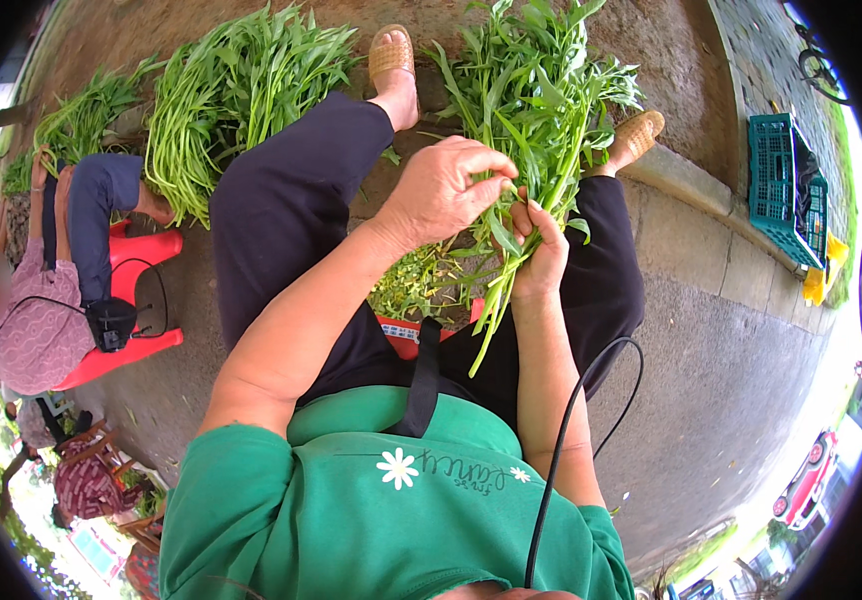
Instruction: The person plucks leaves from green vegetable stalks while sitting on a low stool outdoors.
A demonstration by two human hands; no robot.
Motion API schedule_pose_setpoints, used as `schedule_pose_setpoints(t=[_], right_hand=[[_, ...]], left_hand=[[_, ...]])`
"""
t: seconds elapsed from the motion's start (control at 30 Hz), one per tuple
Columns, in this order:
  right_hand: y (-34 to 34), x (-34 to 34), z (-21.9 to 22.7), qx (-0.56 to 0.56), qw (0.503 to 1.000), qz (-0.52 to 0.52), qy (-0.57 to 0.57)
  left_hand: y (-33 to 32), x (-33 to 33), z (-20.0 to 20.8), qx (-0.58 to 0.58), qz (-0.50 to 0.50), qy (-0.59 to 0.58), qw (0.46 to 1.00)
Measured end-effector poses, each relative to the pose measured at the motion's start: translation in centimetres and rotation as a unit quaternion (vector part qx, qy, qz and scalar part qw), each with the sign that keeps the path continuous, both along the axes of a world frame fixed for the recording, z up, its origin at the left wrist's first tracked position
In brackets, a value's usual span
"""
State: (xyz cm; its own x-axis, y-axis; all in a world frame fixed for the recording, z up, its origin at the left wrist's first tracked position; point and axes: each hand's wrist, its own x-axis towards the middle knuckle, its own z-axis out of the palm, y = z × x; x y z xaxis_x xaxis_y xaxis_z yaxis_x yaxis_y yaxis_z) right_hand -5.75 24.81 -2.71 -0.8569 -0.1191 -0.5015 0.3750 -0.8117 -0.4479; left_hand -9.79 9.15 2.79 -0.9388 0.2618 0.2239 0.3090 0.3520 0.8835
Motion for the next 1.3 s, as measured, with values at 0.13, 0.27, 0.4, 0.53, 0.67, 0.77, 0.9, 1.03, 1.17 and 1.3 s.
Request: schedule_pose_setpoints(t=[0.13,0.27,0.4,0.53,0.67,0.77,0.9,1.03,1.17,1.3], right_hand=[[-0.4,0.1,-0.5,0.018,1.000,0.005,-0.018],[-0.2,0.1,-0.6,-0.002,1.000,0.019,0.002],[-0.2,0.0,0.3,0.003,1.000,0.022,-0.014],[0.0,0.1,-0.2,-0.015,1.000,0.027,-0.004],[0.0,0.1,-0.1,-0.028,0.999,0.029,-0.001],[0.0,0.1,-0.4,-0.038,0.999,0.028,0.001],[-0.1,0.0,-0.2,-0.011,1.000,0.024,-0.013],[-0.2,0.1,0.0,-0.003,1.000,0.020,-0.022],[-0.2,0.1,-0.1,-0.005,1.000,0.024,-0.020],[-0.3,0.1,-0.2,0.002,1.000,0.014,-0.020]], left_hand=[[0.9,-0.3,-2.3,-0.002,-0.050,-0.018,0.999],[0.1,0.0,-1.7,-0.047,-0.069,-0.078,0.993],[-0.6,0.7,-1.4,-0.077,-0.090,-0.150,0.982],[-0.6,0.8,-1.5,-0.107,-0.108,-0.180,0.972],[-0.6,0.9,-1.5,-0.120,-0.127,-0.214,0.961],[-0.6,0.8,-1.6,-0.093,-0.153,-0.249,0.952],[-0.6,0.8,-2.2,-0.043,-0.170,-0.261,0.949],[-0.5,0.7,-1.5,-0.028,-0.154,-0.309,0.938],[-0.5,0.9,-1.7,-0.012,-0.114,-0.318,0.941],[-0.7,0.9,-1.7,-0.031,-0.081,-0.299,0.950]])
